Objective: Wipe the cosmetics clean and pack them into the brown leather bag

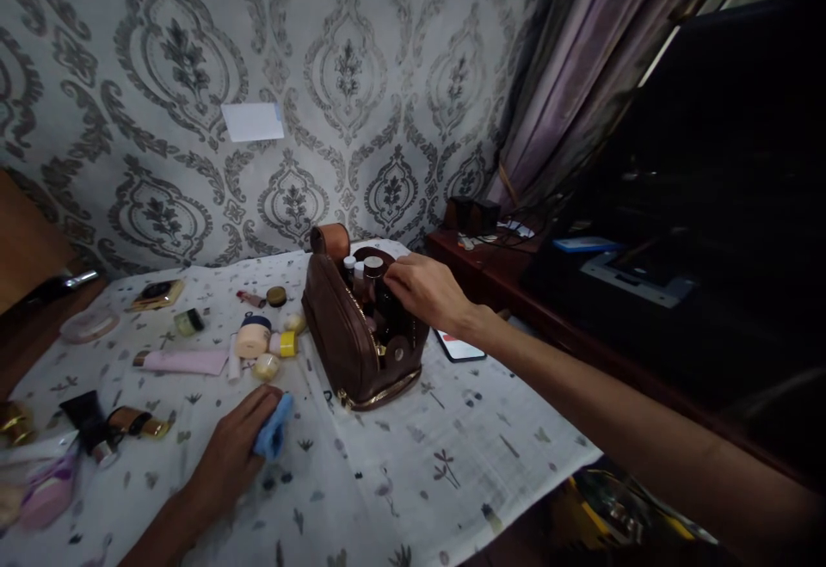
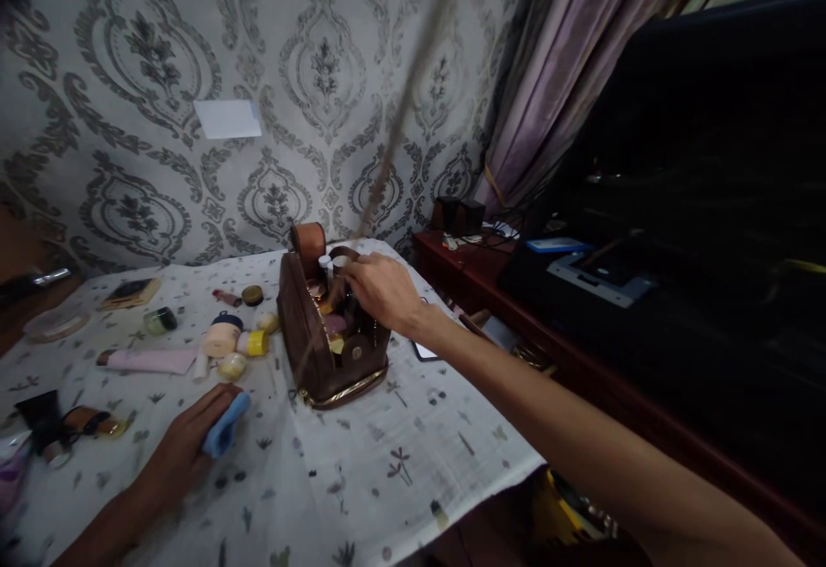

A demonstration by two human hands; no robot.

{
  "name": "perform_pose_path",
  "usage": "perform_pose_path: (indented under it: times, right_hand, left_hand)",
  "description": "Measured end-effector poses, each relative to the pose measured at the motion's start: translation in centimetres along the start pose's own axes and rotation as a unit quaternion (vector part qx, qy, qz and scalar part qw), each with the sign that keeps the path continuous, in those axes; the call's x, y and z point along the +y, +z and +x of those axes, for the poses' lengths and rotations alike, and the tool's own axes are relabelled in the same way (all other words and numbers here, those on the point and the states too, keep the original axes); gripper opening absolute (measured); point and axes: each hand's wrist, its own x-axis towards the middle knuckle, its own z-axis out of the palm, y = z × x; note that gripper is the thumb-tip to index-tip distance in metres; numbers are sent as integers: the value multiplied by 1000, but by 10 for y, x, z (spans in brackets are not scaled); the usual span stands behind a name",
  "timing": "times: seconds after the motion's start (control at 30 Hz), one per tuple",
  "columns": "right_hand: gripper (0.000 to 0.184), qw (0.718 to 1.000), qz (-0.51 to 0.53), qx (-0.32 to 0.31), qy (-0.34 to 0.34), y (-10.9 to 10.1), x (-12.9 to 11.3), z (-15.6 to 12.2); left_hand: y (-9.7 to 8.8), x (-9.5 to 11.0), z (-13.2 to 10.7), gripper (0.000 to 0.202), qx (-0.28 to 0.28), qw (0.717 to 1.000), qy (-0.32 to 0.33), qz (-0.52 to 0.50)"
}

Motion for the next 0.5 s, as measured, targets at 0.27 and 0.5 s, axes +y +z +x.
perform_pose_path:
  times: [0.27, 0.5]
  right_hand:
    - [22, 999, 17, 16, -46, 24, 5, -6]
    - [19, 970, 154, 161, -94, 32, -12, -26]
  left_hand:
    - [5, -16, -3, 52, 43, 999, -20, 8]
    - [2, -16, 1, 41, 64, 997, -45, -5]
